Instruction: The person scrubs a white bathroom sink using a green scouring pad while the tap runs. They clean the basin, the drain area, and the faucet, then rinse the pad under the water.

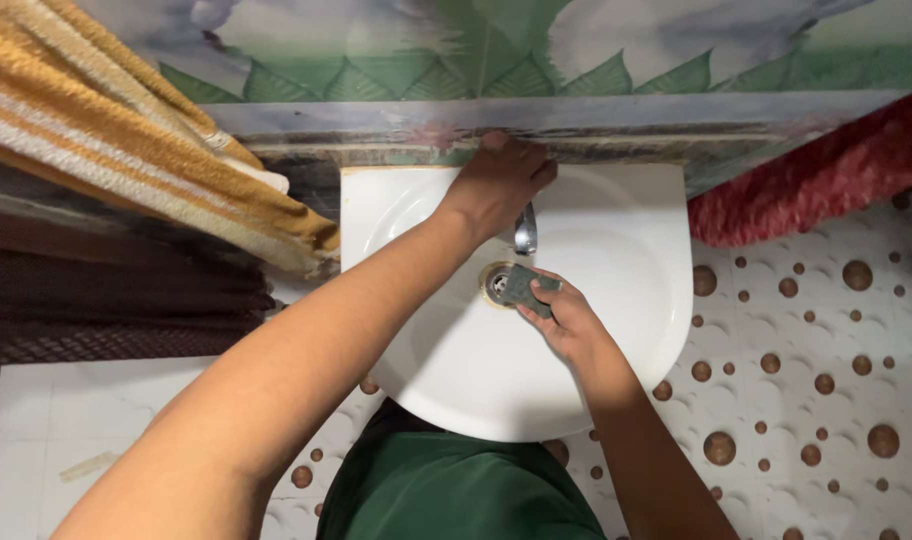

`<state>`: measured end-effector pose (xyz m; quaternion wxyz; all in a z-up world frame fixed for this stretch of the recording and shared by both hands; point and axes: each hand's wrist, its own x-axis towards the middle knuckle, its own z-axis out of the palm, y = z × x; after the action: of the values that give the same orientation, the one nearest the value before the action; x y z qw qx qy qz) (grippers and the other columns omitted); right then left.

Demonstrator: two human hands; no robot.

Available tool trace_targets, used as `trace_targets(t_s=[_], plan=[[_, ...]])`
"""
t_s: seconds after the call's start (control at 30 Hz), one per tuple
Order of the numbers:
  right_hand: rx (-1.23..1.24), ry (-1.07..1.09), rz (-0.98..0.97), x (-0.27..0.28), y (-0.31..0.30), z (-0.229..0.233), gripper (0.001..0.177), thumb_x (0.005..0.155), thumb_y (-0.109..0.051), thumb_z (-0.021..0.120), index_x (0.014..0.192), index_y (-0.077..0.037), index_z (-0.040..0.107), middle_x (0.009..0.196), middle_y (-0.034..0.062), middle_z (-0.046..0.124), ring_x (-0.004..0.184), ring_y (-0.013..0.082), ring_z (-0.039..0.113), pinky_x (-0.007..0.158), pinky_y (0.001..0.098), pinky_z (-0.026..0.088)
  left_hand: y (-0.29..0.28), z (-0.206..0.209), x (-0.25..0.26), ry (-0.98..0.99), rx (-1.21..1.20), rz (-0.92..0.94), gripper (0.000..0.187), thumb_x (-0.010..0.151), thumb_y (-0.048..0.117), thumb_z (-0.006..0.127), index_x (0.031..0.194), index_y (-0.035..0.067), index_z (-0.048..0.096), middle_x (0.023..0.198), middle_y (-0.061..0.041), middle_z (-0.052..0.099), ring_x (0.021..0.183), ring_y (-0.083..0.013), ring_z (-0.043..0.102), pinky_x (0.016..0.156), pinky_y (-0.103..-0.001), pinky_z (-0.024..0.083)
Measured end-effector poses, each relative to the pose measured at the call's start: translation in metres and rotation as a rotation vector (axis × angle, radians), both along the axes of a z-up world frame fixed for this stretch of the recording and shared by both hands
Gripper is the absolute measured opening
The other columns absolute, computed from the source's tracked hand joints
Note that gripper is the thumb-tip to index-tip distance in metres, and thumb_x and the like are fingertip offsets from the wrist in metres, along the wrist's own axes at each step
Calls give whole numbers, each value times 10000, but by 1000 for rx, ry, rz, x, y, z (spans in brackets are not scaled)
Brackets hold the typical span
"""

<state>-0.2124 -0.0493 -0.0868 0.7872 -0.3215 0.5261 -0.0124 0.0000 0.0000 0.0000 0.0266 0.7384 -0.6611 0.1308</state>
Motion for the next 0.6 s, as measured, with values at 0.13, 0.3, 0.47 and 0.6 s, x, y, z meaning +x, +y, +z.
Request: trace_targets(t_s=[0.13,0.3,0.47,0.6], plan=[[5,-24,-25,2,3,-5,295,984,-61,572,1277,-46,599,1257,137,633,1096,241,637,973,368,561,-7,-7,-7,-67,168,153,501,1061,442,524,1313,21,623,1258,-167,631,1167,-390,589,969,-456,446],[-9,-4,-43,8,5,-15,290,980,-49,583,1270,-33,599,1238,145,650,1126,253,650,988,375,572,-8,-9,-9,1,47,109,400,895,287,627,1256,114,616,1207,-92,613,1146,-299,575,956,-479,445],[-58,19,-44,18,6,-10,331,957,-53,598,1289,-55,595,1213,119,654,1102,243,659,964,377,584,-4,-18,-3,15,-67,-30,318,874,208,658,1191,204,640,1186,-39,608,1141,-274,580,1003,-470,453],[-355,121,210,27,18,31,270,936,-44,663,1205,-34,646,1181,133,687,1036,249,707,934,375,613,-1,-13,4,61,-141,-106,300,858,191,653,1156,227,648,1205,-15,623,1164,-255,581,999,-465,456]])
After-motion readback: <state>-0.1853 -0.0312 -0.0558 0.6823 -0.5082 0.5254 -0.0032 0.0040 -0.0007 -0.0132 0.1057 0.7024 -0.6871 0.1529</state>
